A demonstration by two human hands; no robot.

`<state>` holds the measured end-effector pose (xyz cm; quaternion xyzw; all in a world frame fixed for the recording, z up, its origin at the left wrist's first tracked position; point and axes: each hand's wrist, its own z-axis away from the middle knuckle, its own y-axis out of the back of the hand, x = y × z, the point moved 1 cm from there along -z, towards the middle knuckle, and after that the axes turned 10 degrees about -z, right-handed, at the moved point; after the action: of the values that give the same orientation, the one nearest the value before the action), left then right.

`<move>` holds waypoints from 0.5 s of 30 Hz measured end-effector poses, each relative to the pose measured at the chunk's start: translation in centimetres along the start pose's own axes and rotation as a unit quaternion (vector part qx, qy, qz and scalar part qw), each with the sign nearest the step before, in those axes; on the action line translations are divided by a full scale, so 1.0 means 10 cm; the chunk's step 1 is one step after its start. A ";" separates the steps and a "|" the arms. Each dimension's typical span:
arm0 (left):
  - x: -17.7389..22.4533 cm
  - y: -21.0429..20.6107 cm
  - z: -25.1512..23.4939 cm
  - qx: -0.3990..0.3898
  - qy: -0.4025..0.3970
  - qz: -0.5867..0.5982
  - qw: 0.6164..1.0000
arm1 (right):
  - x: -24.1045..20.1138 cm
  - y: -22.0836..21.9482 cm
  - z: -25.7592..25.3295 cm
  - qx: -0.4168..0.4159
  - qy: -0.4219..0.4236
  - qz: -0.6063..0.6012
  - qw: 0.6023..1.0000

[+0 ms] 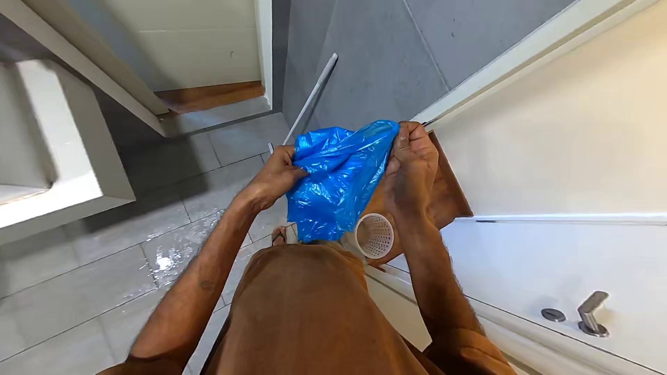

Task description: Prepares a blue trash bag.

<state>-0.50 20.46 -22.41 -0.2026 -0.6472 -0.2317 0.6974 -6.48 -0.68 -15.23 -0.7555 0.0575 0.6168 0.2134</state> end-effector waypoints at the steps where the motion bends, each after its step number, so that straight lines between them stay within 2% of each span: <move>1: 0.02 0.01 0.00 -0.016 -0.008 0.010 1.000 | -0.03 -0.02 -0.02 -0.007 0.031 0.022 0.999; 4: 0.18 0.01 0.01 -0.017 -0.044 0.004 0.999 | -0.12 -0.05 -0.09 -0.012 0.142 0.091 0.986; 7: 0.30 0.04 -0.02 -0.021 -0.154 -0.024 0.987 | -0.27 -0.07 -0.15 -0.003 0.256 0.162 0.953; 9: 0.33 0.08 -0.01 -0.027 -0.205 -0.051 0.977 | -0.40 -0.07 -0.18 0.007 0.296 0.195 0.935; 12: 0.40 0.07 0.03 -0.068 -0.162 -0.081 0.981 | -0.53 -0.11 -0.21 0.008 0.353 0.226 0.908; 15: 0.37 0.08 0.03 -0.095 -0.130 -0.103 0.982 | -0.71 -0.08 -0.25 0.001 0.433 0.297 0.851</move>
<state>-0.06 21.08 -18.64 -0.2289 -0.7246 -0.3345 0.5574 -5.57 -2.19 -7.86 -0.8928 0.3660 0.2612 -0.0261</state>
